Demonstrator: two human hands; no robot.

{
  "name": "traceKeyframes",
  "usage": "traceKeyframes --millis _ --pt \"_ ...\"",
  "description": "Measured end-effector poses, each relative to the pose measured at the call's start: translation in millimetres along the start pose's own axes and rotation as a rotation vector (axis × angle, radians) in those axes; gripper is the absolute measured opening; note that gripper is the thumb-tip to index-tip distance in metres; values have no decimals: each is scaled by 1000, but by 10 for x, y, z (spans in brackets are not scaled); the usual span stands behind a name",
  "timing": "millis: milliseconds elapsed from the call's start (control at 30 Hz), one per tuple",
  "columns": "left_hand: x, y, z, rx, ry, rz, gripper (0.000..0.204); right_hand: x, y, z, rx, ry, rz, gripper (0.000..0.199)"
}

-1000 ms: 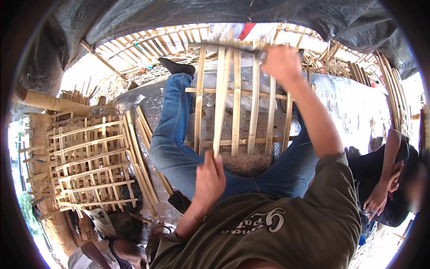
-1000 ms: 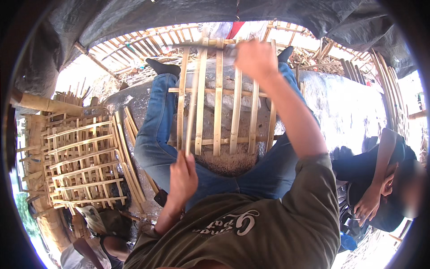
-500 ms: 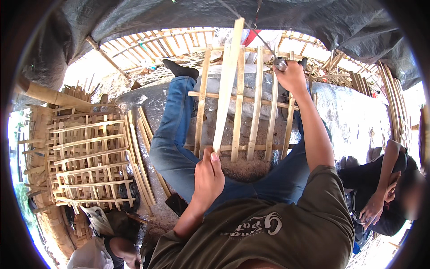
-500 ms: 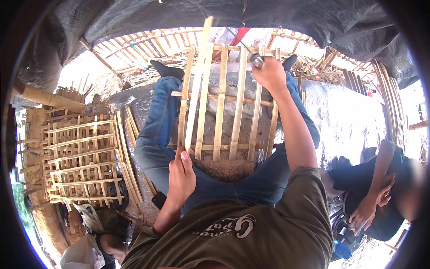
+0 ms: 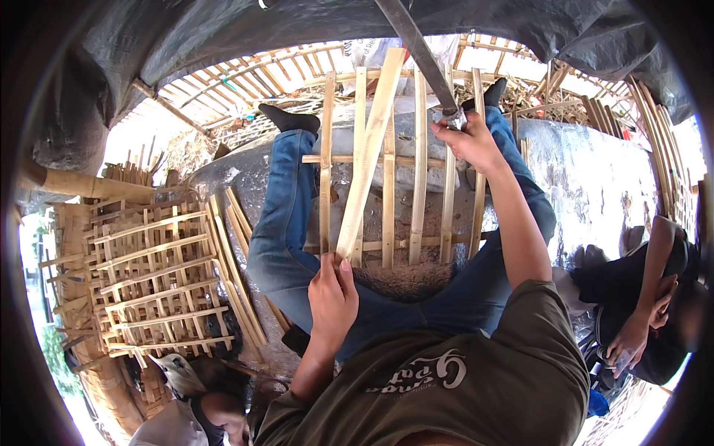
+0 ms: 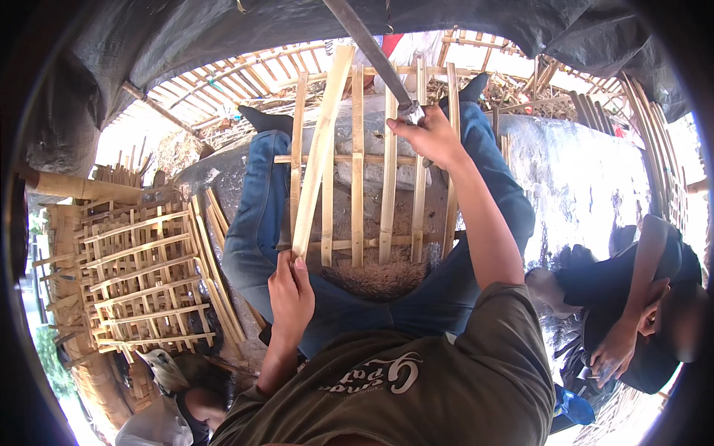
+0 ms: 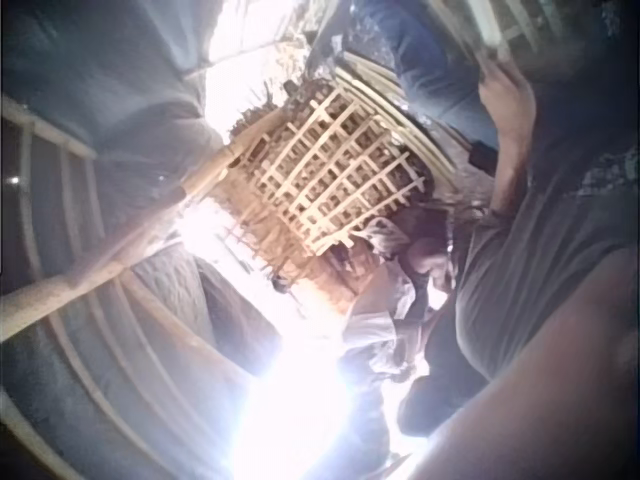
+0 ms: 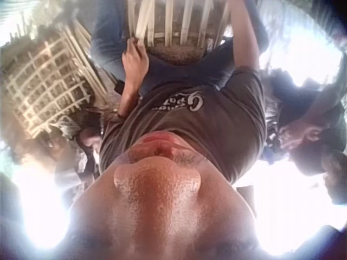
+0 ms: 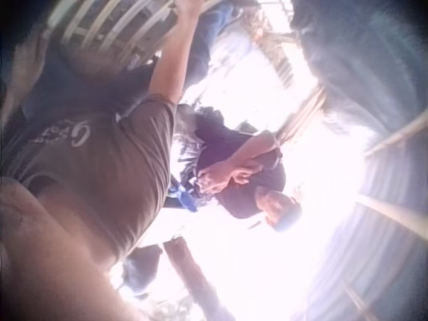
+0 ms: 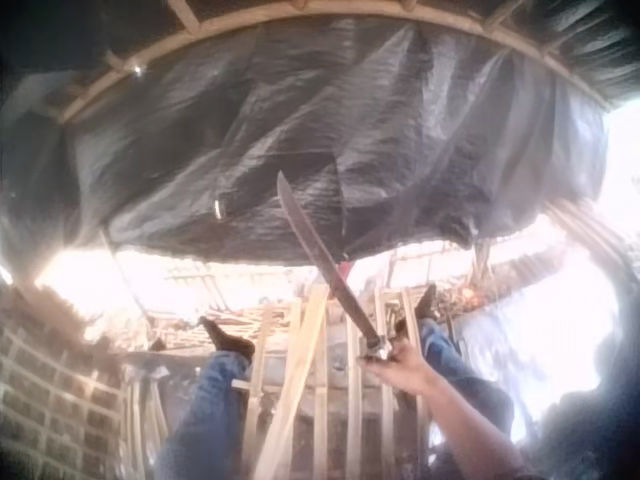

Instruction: The person sits on the ground and weaves thin bamboo strips into a larger bamboo frame. They use a machete to trim the strips and a hammer to secure them into place.

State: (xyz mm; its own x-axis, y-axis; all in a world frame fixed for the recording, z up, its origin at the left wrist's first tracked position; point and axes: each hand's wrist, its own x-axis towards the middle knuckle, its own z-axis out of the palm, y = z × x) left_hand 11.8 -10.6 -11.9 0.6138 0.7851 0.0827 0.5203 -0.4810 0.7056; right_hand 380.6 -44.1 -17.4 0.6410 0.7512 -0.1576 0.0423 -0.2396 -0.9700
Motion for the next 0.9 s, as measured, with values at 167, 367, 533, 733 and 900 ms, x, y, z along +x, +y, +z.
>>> traceKeyframes --millis 167,367,533,733,900 --pt "29 9 50 36 13 21 19 -66 182 -135 -31 127 -134 26" --pt "76 -9 219 148 -12 10 19 -112 878 -133 -96 295 -243 30" --pt "160 11 409 169 -5 7 18 -154 1244 -22 -101 212 -167 32" --pt "300 253 628 32 -62 -136 16 -296 1090 -119 -385 198 -340 17" --pt "342 363 781 -71 -128 -180 18 -418 959 -43 -656 191 -355 22"
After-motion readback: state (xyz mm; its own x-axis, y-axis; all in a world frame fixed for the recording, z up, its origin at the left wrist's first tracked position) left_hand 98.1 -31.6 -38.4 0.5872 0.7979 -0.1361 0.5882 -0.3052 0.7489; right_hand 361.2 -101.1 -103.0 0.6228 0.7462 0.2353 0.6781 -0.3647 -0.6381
